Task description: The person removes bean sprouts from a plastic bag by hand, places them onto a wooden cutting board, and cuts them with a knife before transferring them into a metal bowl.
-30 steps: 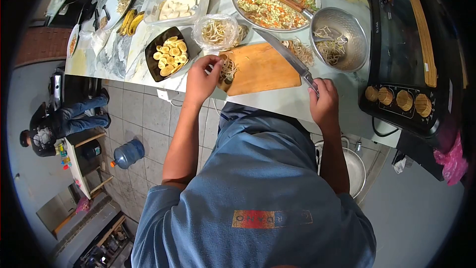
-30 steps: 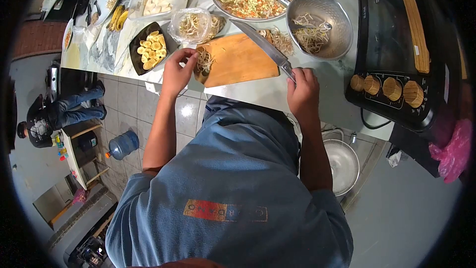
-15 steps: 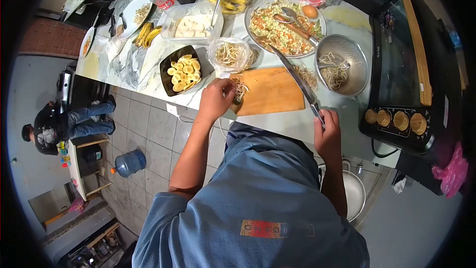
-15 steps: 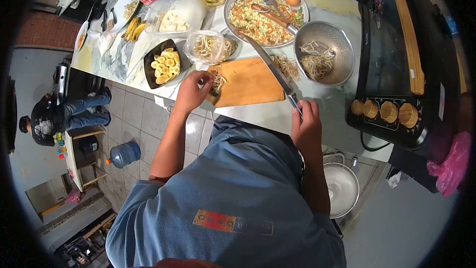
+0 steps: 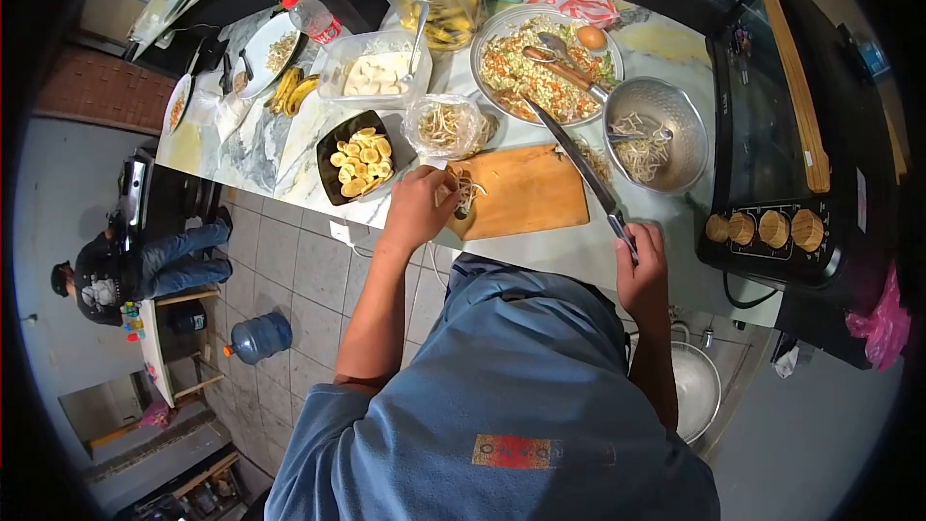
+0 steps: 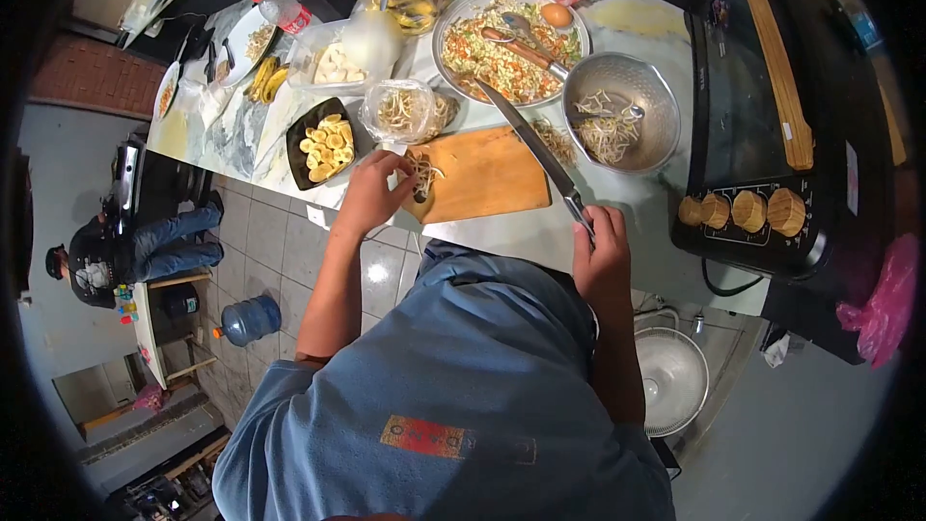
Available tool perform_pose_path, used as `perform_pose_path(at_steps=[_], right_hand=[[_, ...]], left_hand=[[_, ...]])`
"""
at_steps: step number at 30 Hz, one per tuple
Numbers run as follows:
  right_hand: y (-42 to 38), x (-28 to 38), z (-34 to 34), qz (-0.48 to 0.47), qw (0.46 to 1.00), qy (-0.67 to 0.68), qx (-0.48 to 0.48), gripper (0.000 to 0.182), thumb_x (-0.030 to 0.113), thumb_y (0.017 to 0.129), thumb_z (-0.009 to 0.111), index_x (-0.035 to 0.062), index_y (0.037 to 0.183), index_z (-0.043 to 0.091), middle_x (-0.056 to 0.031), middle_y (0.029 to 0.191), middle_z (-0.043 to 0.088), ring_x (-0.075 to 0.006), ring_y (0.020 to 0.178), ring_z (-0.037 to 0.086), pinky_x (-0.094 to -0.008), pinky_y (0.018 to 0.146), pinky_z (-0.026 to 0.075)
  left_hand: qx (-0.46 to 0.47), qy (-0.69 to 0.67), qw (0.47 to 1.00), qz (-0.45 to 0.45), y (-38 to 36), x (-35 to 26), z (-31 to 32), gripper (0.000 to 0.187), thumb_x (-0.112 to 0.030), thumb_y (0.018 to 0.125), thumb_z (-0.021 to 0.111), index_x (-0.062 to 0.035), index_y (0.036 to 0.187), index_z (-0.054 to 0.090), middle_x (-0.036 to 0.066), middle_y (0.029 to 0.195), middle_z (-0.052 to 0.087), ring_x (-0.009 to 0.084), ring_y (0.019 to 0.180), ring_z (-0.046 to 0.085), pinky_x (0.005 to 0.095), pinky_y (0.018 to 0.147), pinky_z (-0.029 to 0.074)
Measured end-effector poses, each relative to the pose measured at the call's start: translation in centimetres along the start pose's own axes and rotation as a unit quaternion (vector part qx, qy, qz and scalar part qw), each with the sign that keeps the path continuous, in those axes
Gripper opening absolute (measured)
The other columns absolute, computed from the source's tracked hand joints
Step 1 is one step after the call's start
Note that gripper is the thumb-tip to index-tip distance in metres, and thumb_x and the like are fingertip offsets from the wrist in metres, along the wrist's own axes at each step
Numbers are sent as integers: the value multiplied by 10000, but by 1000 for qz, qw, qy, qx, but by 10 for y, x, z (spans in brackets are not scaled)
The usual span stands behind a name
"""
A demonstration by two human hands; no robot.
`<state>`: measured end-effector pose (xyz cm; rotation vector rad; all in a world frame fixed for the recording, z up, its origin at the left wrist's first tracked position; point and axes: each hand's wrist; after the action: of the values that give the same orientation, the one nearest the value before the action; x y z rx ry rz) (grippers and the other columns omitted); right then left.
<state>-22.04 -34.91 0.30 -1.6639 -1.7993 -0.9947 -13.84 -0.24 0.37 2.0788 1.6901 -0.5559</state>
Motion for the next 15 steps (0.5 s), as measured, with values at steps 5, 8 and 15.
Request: perform_pose_path(at_steps=[5,8,15], right_hand=[[-2,-3,-2,17,1000,12,20,213,26,941,599,-50,1140,589,-206,1080,581,-362,938,620,-403,819,512],[-2,-3,0,36,998,23,35,217,28,945,595,-47,1150,587,-202,1084,581,-358,950,619,-403,832,508],[-4,-2,0,44,998,15,46,219,46,950,595,-42,1149,589,-204,1082,587,-358,944,616,-406,828,504]], left_hand=[[49,-76,992,-86,0,1,0,183,-154,846,723,-8,945,679,158,890,731,304,792,712,379,735,557],[24,-103,991,-81,-1,0,3,184,-131,848,714,-8,977,668,154,895,731,294,794,712,371,743,554],[40,-131,983,-124,-1,1,1,168,-94,872,749,2,1007,716,91,879,750,150,814,707,288,749,534]])
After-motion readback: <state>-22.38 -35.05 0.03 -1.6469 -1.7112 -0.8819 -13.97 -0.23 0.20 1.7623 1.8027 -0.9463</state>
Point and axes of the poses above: each hand's wrist, its own y-axis towards the middle knuckle, its own z-axis out of the palm, x = y × z
